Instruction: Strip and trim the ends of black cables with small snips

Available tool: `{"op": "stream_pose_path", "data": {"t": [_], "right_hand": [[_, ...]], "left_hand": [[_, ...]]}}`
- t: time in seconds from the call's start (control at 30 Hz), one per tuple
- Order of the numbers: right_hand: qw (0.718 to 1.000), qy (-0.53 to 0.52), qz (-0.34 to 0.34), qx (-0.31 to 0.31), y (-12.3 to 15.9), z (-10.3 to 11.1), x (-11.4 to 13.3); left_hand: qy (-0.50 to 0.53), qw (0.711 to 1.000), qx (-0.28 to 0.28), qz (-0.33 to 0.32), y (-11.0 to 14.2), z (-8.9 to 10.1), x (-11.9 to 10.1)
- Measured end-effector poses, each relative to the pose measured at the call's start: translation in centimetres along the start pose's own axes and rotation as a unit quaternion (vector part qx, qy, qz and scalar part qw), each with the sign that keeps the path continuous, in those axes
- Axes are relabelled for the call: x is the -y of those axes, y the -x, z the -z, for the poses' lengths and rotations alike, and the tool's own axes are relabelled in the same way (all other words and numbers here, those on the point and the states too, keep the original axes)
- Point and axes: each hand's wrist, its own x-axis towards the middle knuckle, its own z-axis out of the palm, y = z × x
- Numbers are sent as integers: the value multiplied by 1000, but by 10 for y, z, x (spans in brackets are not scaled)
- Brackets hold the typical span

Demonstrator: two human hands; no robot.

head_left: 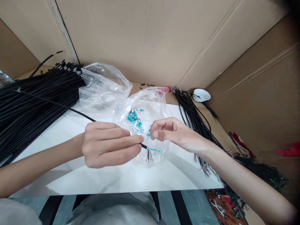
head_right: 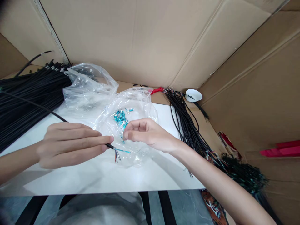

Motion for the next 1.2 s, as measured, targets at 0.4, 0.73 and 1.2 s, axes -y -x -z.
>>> {"op": "stream_pose_path", "data": {"t": [0.4,0.73,1.2], "right_hand": [[793,488,-49,-362,31,53,-87],[809,490,-154,-286,36,51,-113],[829,425,-171,-321,33,74,-136]], "left_hand": [[31,994,88,54,-3,-4,-3],[19,993,99,60,0,-8,3],[19,997,68,41,10,-20,18]]}}
